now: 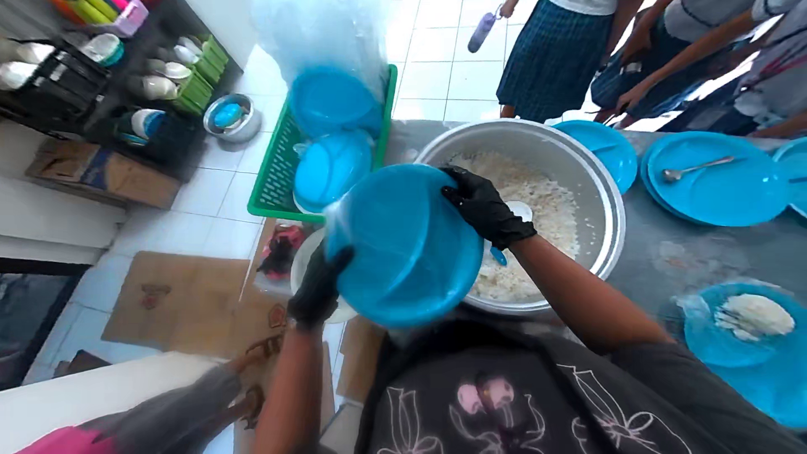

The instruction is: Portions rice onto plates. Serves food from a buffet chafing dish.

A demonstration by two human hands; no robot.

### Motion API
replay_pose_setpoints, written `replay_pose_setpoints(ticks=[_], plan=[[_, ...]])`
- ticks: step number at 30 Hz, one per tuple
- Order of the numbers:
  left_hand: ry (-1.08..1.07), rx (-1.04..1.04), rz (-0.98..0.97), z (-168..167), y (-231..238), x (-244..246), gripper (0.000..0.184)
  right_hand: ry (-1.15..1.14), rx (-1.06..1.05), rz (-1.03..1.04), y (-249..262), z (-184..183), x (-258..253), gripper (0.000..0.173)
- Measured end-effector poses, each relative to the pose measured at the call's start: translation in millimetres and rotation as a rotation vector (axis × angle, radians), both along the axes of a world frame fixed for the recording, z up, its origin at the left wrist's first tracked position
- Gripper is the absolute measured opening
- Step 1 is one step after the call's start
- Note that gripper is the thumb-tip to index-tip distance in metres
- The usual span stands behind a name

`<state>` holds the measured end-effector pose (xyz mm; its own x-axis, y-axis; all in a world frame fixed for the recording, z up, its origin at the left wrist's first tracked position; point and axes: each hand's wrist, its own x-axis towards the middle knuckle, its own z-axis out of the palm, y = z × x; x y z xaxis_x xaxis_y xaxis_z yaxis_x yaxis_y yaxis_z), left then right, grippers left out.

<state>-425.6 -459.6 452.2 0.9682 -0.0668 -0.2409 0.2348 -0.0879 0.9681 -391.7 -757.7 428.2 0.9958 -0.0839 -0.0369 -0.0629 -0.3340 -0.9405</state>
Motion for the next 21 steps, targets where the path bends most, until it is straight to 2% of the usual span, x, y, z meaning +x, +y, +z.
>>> replay_pose_setpoints(ticks=[2, 4, 6, 8, 10, 12, 15, 19, 21], plan=[[0.101, 0.093, 0.054, -1.5, 2.4, -2.3, 0.027, 0.096, 0.025, 0.035, -15.1, -9.8, 0.7, 0.037], [0.062, 0.117, 0.158, -13.1, 21.0, -4.0, 0.033, 0.269, -0.283, -0.041, -44.1, -29.9, 0.3, 0.042], [-0.006, 0.082, 0.312, -26.1, 44.7, -6.9, 0.033, 0.496, -0.604, 0.01, -67.1, -61.3, -9.9, 0.049], [-0.065, 0.002, 0.473, -35.6, 57.8, -9.4, 0.023, 0.595, -0.697, 0.016, -67.7, -93.3, -21.8, 0.045], [-0.1, -0.107, 0.574, -43.0, 63.4, -10.9, 0.026, 0.552, -0.672, -0.034, -58.7, -117.7, -27.4, 0.042], [-0.124, -0.183, 0.603, -51.3, 68.0, -10.7, 0.034, 0.508, -0.558, -0.04, -46.4, -126.1, -27.4, 0.045], [-0.156, -0.253, 0.593, -60.9, 68.3, -8.0, 0.042, 0.438, -0.448, 0.066, -28.3, -127.1, -30.2, 0.063], [-0.117, -0.185, 0.652, -65.0, 58.7, -8.0, 0.041, 0.488, -0.502, 0.222, -18.7, -108.5, -26.3, 0.064], [-0.085, -0.113, 0.672, -68.2, 59.2, -9.5, 0.043, 0.407, -0.499, 0.114, -32.9, -99.2, -7.3, 0.06]])
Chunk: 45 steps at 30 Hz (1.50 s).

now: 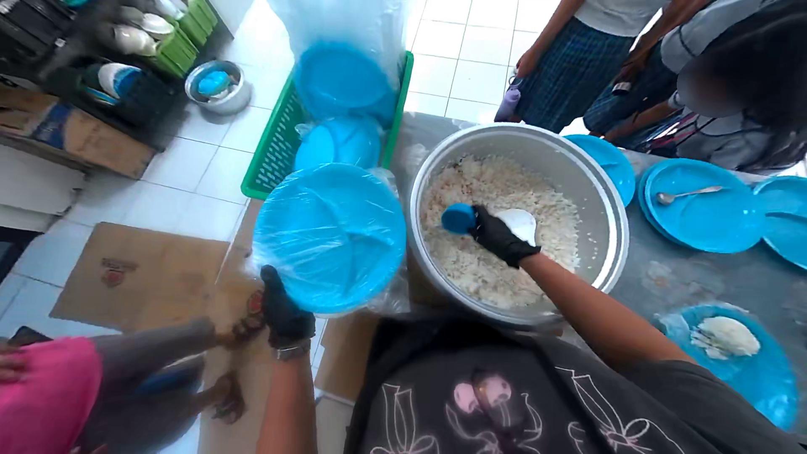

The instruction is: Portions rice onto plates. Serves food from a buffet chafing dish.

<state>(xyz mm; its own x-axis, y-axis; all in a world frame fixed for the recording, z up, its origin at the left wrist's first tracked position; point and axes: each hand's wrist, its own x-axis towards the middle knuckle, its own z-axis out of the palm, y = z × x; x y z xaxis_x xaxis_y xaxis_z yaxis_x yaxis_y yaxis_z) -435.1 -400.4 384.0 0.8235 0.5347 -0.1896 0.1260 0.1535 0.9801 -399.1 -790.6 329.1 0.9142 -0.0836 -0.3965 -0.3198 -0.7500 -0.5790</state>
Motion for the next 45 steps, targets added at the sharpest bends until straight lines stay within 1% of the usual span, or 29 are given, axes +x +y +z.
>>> replay_pose_setpoints(ticks=[3, 5, 6, 7, 9, 11, 13, 15, 18, 24, 26, 28, 29, 30, 31, 32, 33, 34, 36, 38, 41, 43, 44, 45], plan=[[0.098, 0.072, 0.088, 3.0, -3.7, -2.2, 0.046, -0.095, -0.102, -0.207, -16.3, 6.6, 38.8, 0.062], [0.11, 0.016, 0.063, 21.1, -11.9, -3.1, 0.043, -0.109, -0.146, -0.254, -8.7, -3.7, 51.9, 0.062], [0.088, -0.012, 0.049, 26.1, -13.5, -3.4, 0.042, -0.112, -0.151, -0.237, 2.9, -7.7, 53.0, 0.062], [0.062, -0.013, 0.052, 24.0, -12.3, -4.4, 0.041, -0.118, -0.145, -0.202, 17.9, -9.6, 50.1, 0.06], [0.038, 0.012, 0.093, 10.9, -5.3, -7.4, 0.041, -0.131, -0.099, -0.1, 49.6, -9.6, 29.8, 0.063], [0.029, -0.054, 0.067, 11.0, -0.4, -7.4, 0.039, -0.057, -0.098, -0.01, 72.9, -8.7, 8.6, 0.071], [-0.065, -0.099, 0.044, -0.3, 6.0, -7.7, 0.042, 0.006, -0.114, 0.062, 81.0, -13.2, -12.6, 0.074], [-0.096, -0.081, 0.059, -2.1, 3.7, -5.8, 0.041, 0.088, -0.13, 0.13, 80.2, -7.7, -30.5, 0.071], [-0.12, -0.071, 0.056, -4.5, 1.3, -5.2, 0.043, 0.228, -0.108, 0.162, 75.1, 8.6, -53.5, 0.066], [-0.129, -0.015, 0.022, 0.6, -4.8, -6.2, 0.044, 0.317, -0.028, 0.263, 47.9, 28.1, -74.9, 0.058], [-0.084, 0.039, 0.038, 10.5, -9.8, -6.8, 0.044, 0.394, 0.039, 0.242, 35.1, 37.3, -71.7, 0.053], [-0.019, 0.029, 0.071, 27.6, -19.8, -6.7, 0.04, 0.441, 0.123, 0.142, 22.3, 36.9, -61.2, 0.041], [-0.037, 0.039, 0.059, 24.0, -18.3, -7.8, 0.039, 0.412, 0.124, 0.08, 20.1, 33.9, -55.7, 0.038], [-0.081, 0.052, 0.029, 13.6, -12.8, -10.1, 0.041, 0.343, 0.082, 0.025, 21.2, 28.1, -51.3, 0.038], [-0.117, 0.069, 0.004, 3.6, -7.5, -11.5, 0.043, 0.252, 0.024, -0.013, 24.6, 20.2, -47.9, 0.042], [-0.125, 0.079, -0.003, -1.2, -4.8, -12.3, 0.045, 0.176, -0.03, -0.019, 29.6, 11.8, -46.3, 0.051], [-0.116, 0.08, -0.013, -0.7, -4.2, -12.7, 0.046, 0.144, -0.076, 0.007, 36.3, 5.9, -46.9, 0.059], [-0.106, 0.07, -0.021, 1.4, -3.7, -13.8, 0.047, 0.152, -0.11, 0.06, 44.0, 5.3, -50.2, 0.064], [-0.077, 0.05, -0.005, 5.8, -6.3, -17.7, 0.046, 0.197, -0.13, 0.188, 55.8, 11.0, -64.4, 0.061], [-0.058, 0.028, 0.019, 9.1, -9.1, -19.6, 0.045, 0.25, -0.118, 0.264, 60.1, 22.9, -73.0, 0.055], [-0.034, 0.07, 0.037, 7.1, -11.5, -21.8, 0.046, 0.303, -0.066, 0.261, 54.2, 31.2, -72.1, 0.051], [-0.039, 0.075, 0.024, 7.7, -13.8, -18.9, 0.046, 0.35, 0.004, 0.193, 46.9, 35.9, -69.6, 0.047], [-0.05, 0.073, 0.017, 7.8, -16.2, -16.9, 0.045, 0.367, 0.076, 0.128, 39.8, 36.8, -69.8, 0.043], [-0.061, 0.068, 0.008, 8.2, -18.7, -15.0, 0.043, 0.38, 0.202, 0.041, 30.7, 36.5, -71.1, 0.037]])
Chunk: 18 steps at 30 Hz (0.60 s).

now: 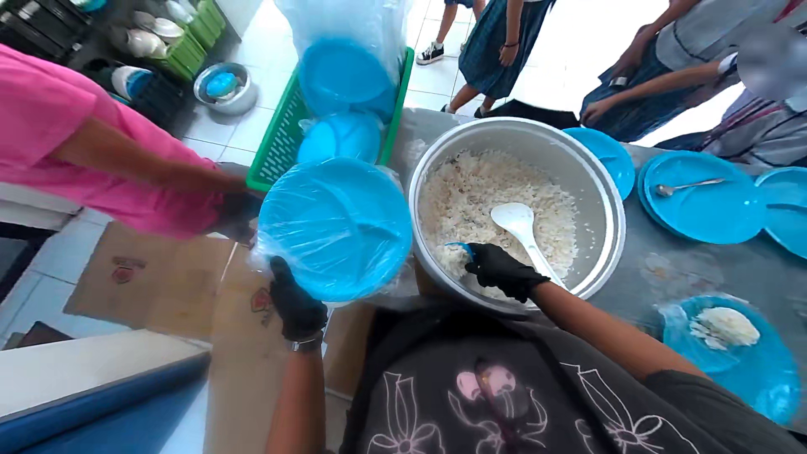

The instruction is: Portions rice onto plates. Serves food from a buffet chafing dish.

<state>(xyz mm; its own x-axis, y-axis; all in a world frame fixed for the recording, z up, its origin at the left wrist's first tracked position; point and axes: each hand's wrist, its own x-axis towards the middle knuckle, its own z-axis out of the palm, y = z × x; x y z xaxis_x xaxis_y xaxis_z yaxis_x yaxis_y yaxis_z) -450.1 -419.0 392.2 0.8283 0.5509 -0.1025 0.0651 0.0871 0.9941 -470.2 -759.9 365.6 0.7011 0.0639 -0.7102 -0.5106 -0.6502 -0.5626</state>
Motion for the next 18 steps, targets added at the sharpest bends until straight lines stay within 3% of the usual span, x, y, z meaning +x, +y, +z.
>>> replay_pose_setpoints(ticks=[4, 10, 12, 15, 18], plan=[[0.016, 0.062, -0.059, 2.0, -9.4, 4.7, 0.043, 0.02, 0.41, -0.365, -27.3, 13.7, -5.7, 0.013], [0.052, 0.001, -0.233, 1.0, -42.1, 18.3, 0.038, -0.345, 0.518, -0.583, -29.4, 93.8, 17.0, 0.012], [0.064, -0.01, -0.314, -0.2, -56.8, 23.5, 0.038, -0.551, 0.595, -0.671, -12.9, 122.4, 27.1, 0.02], [0.039, -0.043, -0.429, 0.1, -75.5, 32.4, 0.037, -0.995, 0.418, -0.573, 25.3, 134.3, 36.1, 0.06], [0.019, -0.067, -0.504, 5.9, -88.4, 41.6, 0.034, -1.352, -0.032, -0.287, 54.9, 102.2, 45.9, 0.064]])
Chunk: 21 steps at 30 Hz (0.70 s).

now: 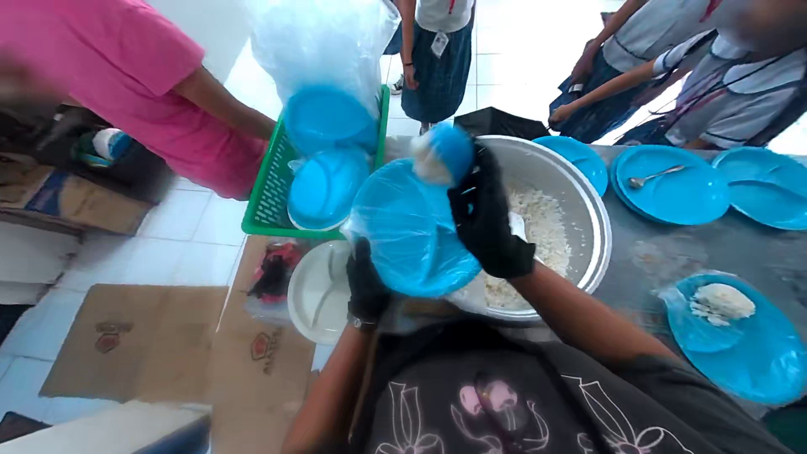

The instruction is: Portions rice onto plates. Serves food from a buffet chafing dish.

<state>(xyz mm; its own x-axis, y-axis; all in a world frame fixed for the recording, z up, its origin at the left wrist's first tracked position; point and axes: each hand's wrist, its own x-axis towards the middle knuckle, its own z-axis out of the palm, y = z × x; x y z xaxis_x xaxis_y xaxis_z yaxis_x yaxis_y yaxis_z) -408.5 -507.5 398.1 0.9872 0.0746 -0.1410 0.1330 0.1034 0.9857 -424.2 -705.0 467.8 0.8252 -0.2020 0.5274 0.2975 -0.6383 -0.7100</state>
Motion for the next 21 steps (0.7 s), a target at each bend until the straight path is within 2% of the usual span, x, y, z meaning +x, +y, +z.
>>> replay_pose_setpoints(ticks=[2, 5, 9, 12, 14, 17, 19, 21], plan=[[0.015, -0.032, -0.04, 8.6, -6.0, 4.2, 0.031, 0.015, -0.282, -0.003, 10.5, -28.2, 10.8, 0.06], [0.044, -0.062, -0.088, 7.7, -9.5, 12.2, 0.027, 0.1, -0.379, -0.016, 17.0, -52.0, 17.0, 0.062], [0.067, -0.063, -0.13, 0.2, -12.5, 20.4, 0.026, 0.118, -0.293, -0.052, 9.2, -54.5, 19.3, 0.057], [0.093, -0.068, -0.142, -2.6, -20.2, 21.0, 0.028, 0.085, -0.207, -0.056, -5.0, -37.4, 15.7, 0.059], [0.096, -0.056, -0.162, -3.0, -22.4, 16.4, 0.03, 0.079, -0.048, -0.032, -16.7, -26.2, 4.1, 0.062], [0.04, 0.008, -0.142, 2.6, -25.1, 5.0, 0.032, 0.038, 0.226, -0.231, -55.1, -23.0, -29.0, 0.067], [-0.039, 0.045, -0.132, 9.1, -26.8, -9.2, 0.033, 0.071, 0.268, -0.424, -81.6, -38.8, -52.4, 0.069], [-0.099, 0.05, -0.11, 19.1, -35.0, -27.0, 0.034, 0.269, 0.254, -0.45, -97.9, -65.7, -76.1, 0.069]])
